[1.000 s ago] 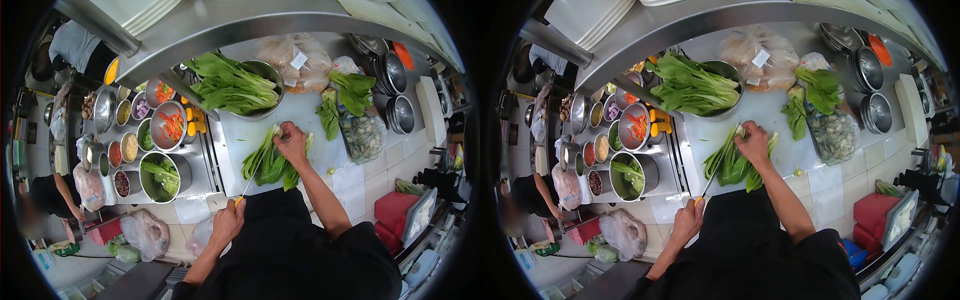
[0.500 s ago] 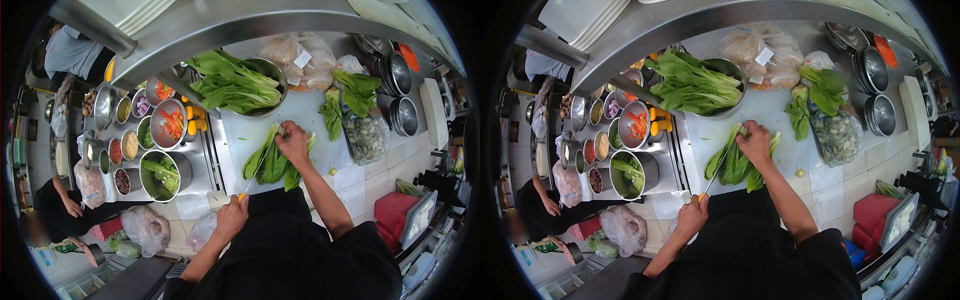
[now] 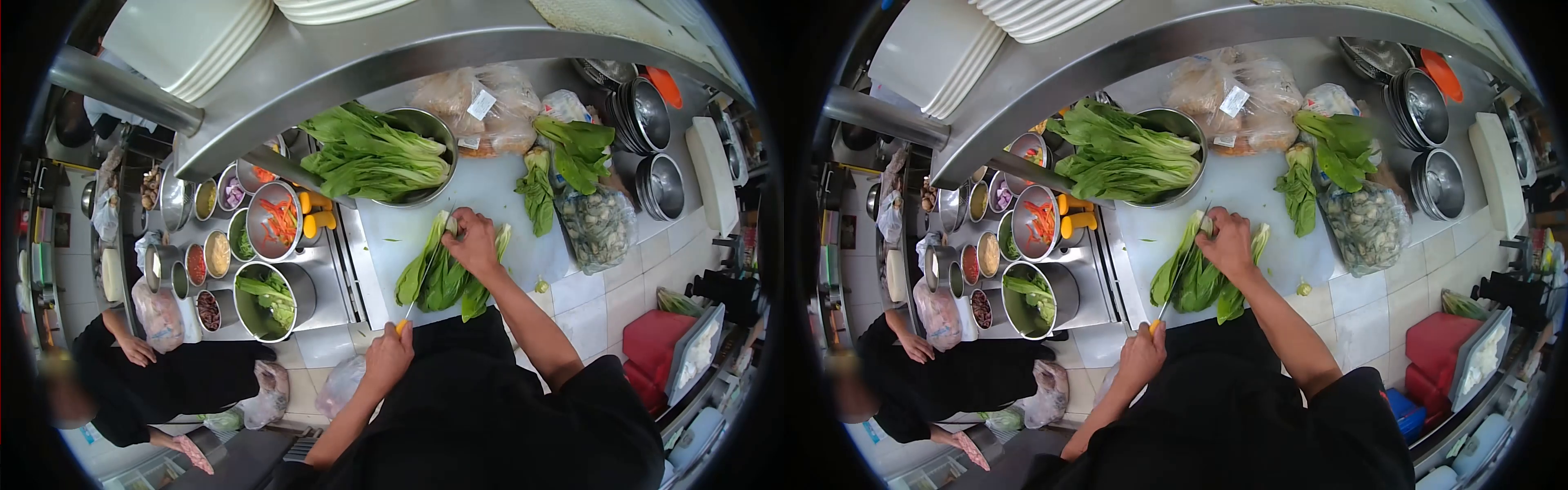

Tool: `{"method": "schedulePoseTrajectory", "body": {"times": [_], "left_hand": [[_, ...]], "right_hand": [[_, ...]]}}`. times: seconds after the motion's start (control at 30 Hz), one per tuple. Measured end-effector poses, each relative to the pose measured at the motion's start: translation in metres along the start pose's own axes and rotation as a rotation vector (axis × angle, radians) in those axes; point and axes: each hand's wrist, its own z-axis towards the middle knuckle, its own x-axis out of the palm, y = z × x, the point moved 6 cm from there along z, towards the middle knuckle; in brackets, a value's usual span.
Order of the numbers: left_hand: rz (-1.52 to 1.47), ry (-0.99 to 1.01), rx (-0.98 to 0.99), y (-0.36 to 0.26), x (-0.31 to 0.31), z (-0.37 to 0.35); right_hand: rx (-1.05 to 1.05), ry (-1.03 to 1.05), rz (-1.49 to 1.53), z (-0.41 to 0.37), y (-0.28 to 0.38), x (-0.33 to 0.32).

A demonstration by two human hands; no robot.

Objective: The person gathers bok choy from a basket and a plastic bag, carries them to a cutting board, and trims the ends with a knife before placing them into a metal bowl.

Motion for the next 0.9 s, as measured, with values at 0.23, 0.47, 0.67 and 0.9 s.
{"method": "schedulePoseTrajectory", "body": {"times": [0.23, 0.47, 0.67, 0.9], "left_hand": [[-0.092, 0.066, -0.023, 0.005, 0.005, 0.005], [-0.154, 0.060, -0.036, 0.020, -0.001, 0.005], [-0.297, -0.062, -0.030, 0.006, -0.037, -0.020], [-0.381, -0.185, -0.145, 0.004, -0.047, -0.060]], "right_hand": [[-0.023, 0.082, -0.163, 0.008, -0.005, -0.006], [-0.015, 0.228, -0.180, 0.011, 0.002, -0.023], [-0.484, 0.516, -0.329, 0.014, 0.016, -0.089], [-0.888, 0.849, -0.439, 0.016, 0.036, -0.028]]}}
